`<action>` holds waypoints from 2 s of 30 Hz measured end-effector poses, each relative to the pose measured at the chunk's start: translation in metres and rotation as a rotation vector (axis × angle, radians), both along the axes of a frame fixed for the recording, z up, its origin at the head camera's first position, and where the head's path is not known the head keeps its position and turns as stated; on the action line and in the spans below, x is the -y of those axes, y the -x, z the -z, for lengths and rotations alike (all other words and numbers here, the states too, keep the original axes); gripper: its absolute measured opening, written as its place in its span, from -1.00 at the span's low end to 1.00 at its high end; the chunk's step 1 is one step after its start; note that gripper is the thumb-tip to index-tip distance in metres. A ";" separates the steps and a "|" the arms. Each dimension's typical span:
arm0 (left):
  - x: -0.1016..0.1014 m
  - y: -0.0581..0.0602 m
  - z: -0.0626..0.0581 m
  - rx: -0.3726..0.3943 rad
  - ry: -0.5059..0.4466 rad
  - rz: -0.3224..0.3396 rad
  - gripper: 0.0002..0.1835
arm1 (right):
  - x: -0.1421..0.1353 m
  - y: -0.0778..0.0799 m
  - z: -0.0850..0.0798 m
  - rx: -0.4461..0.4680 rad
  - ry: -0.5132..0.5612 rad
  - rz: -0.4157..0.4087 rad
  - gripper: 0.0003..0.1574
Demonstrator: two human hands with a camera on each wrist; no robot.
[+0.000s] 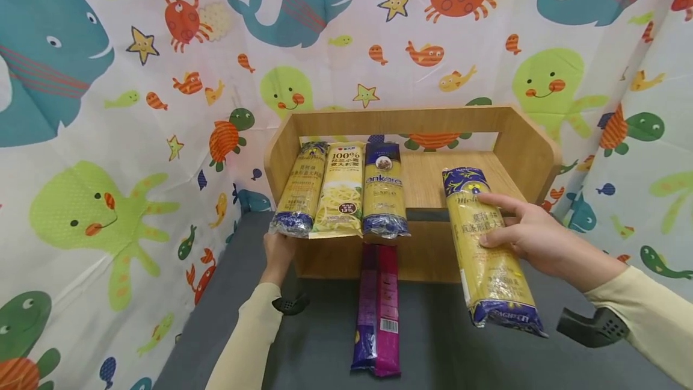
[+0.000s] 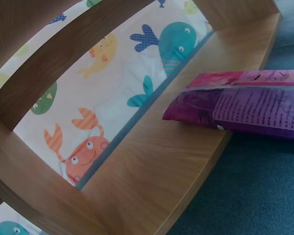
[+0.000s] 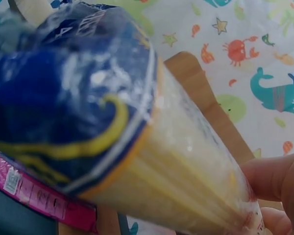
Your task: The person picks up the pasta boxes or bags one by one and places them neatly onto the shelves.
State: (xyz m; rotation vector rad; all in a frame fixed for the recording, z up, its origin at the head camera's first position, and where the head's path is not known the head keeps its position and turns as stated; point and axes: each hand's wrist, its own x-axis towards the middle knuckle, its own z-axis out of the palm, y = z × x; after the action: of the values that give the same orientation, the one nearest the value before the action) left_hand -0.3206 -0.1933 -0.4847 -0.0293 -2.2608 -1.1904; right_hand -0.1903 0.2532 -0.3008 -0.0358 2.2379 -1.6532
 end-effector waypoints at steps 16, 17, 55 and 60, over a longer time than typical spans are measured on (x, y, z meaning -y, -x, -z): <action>0.001 0.002 0.002 -0.019 0.005 -0.002 -0.72 | 0.057 0.048 0.001 -0.036 0.034 0.033 0.20; 0.001 0.002 0.001 -0.023 0.009 -0.003 -0.72 | 0.058 0.051 0.000 -0.041 0.030 0.034 0.19; -0.001 0.004 -0.002 -0.018 -0.042 0.022 -0.69 | 0.082 0.127 -0.003 -0.164 -0.217 0.220 0.11; 0.001 0.003 -0.002 -0.005 -0.057 0.021 -0.69 | 0.084 0.126 0.001 -0.211 -0.271 0.188 0.10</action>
State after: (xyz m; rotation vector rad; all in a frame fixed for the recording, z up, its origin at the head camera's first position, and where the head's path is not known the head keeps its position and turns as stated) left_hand -0.3239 -0.1939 -0.4825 -0.0341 -2.2258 -1.2644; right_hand -0.3168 0.1696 -0.3019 0.0742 2.6820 -1.4781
